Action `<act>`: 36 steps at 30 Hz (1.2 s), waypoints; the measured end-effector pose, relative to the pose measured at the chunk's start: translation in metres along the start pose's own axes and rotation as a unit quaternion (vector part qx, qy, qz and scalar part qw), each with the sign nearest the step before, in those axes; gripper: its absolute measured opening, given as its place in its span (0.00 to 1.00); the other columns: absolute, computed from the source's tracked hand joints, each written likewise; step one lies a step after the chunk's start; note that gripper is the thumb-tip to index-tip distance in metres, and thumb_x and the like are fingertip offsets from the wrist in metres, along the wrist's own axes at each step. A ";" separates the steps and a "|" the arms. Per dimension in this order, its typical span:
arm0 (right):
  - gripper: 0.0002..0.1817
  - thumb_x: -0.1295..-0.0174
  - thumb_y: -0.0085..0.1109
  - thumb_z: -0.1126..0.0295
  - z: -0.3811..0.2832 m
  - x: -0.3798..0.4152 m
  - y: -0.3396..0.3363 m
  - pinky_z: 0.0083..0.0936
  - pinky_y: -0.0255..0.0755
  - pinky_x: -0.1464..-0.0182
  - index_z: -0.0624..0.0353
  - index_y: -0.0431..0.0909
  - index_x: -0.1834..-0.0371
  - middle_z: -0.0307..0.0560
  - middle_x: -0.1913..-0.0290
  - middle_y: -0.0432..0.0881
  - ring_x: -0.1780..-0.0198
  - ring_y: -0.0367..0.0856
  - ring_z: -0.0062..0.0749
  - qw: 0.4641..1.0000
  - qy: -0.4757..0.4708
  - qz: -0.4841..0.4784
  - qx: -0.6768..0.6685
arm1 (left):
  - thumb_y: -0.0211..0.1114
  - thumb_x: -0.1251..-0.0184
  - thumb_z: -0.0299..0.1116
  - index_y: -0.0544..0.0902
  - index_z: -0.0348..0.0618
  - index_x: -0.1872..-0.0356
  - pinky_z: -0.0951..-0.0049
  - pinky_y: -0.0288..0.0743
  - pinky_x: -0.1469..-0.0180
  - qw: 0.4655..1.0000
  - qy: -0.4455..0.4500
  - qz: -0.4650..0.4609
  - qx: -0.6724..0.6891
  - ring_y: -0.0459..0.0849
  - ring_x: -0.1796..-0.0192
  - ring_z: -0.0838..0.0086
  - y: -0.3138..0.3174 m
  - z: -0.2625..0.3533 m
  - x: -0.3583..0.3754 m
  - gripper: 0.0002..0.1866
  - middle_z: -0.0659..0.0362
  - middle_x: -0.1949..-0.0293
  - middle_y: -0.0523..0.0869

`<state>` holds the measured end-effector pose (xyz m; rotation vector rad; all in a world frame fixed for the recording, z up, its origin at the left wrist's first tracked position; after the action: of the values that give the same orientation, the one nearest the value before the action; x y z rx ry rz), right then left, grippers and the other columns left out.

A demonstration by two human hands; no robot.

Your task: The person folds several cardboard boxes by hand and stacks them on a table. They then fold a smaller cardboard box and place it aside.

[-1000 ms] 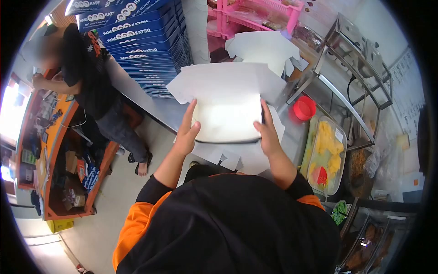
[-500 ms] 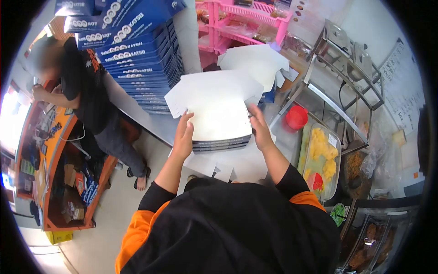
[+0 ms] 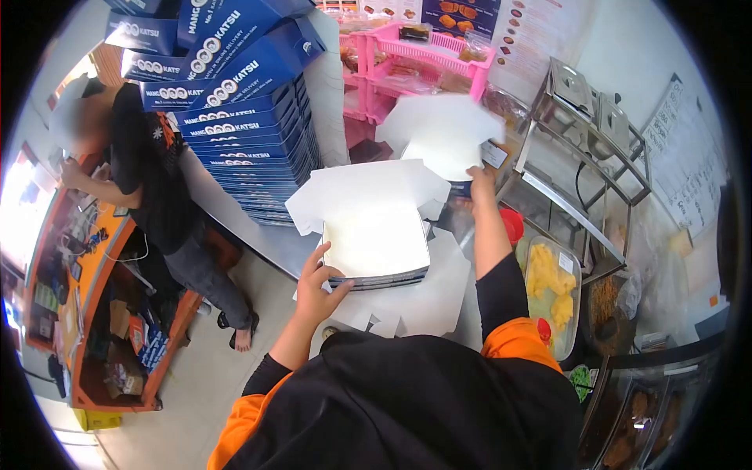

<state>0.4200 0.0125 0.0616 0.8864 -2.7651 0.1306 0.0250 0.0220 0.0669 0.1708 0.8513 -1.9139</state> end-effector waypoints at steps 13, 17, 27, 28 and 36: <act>0.27 0.46 0.50 0.50 -0.024 0.166 -0.011 0.22 0.64 0.91 0.56 0.64 0.49 0.47 0.69 0.75 0.85 0.72 0.30 0.963 0.039 -0.254 -0.077 | 0.61 0.41 0.43 0.69 0.37 0.43 0.70 0.74 0.57 0.936 -0.186 0.100 0.283 0.77 0.54 0.69 -0.011 -0.035 -0.023 0.28 0.50 0.45 0.72; 0.31 0.46 0.51 0.45 -0.005 0.180 0.020 0.17 0.63 0.90 0.53 0.58 0.45 0.47 0.65 0.72 0.87 0.70 0.26 0.969 0.017 -0.243 0.034 | 0.56 0.38 0.47 0.72 0.33 0.47 0.77 0.74 0.63 0.911 -0.311 -0.034 0.269 0.78 0.64 0.75 -0.011 -0.028 -0.048 0.27 0.54 0.59 0.80; 0.38 0.42 0.53 0.54 0.007 0.203 0.013 0.22 0.71 0.70 0.68 0.52 0.36 0.63 0.46 0.69 0.68 0.77 0.37 0.860 -0.133 -0.424 0.253 | 0.57 0.52 0.31 0.75 0.39 0.49 0.65 0.72 0.55 0.949 -0.136 -0.200 -0.201 0.80 0.58 0.54 -0.026 0.011 -0.087 0.24 0.44 0.62 0.82; 0.38 0.41 0.53 0.55 0.017 0.196 0.014 0.24 0.71 0.63 0.70 0.52 0.35 0.65 0.45 0.68 0.62 0.77 0.39 0.839 -0.217 -0.412 0.282 | 0.55 0.52 0.29 0.74 0.38 0.48 0.64 0.71 0.53 0.948 -0.124 -0.200 -0.213 0.79 0.56 0.53 -0.026 0.008 -0.088 0.25 0.44 0.60 0.81; 0.11 0.41 0.51 0.66 0.007 0.220 0.014 0.33 0.66 0.66 0.66 0.71 0.71 0.55 0.71 0.70 0.68 0.72 0.50 0.792 -0.423 -0.289 0.332 | 0.52 0.54 0.23 0.70 0.36 0.44 0.65 0.69 0.49 0.935 -0.106 -0.233 -0.246 0.76 0.51 0.51 -0.029 0.008 -0.093 0.28 0.40 0.55 0.78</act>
<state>0.2369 -0.1012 0.1089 2.4554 -2.9920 0.8033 0.0489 0.0929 0.1292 -0.5787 1.2714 -2.0234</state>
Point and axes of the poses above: each hand's wrist, its own x-axis away from the middle knuckle, its own y-axis out of the palm, z = x × y, the point moved 5 cm from there along -x, towards the middle knuckle
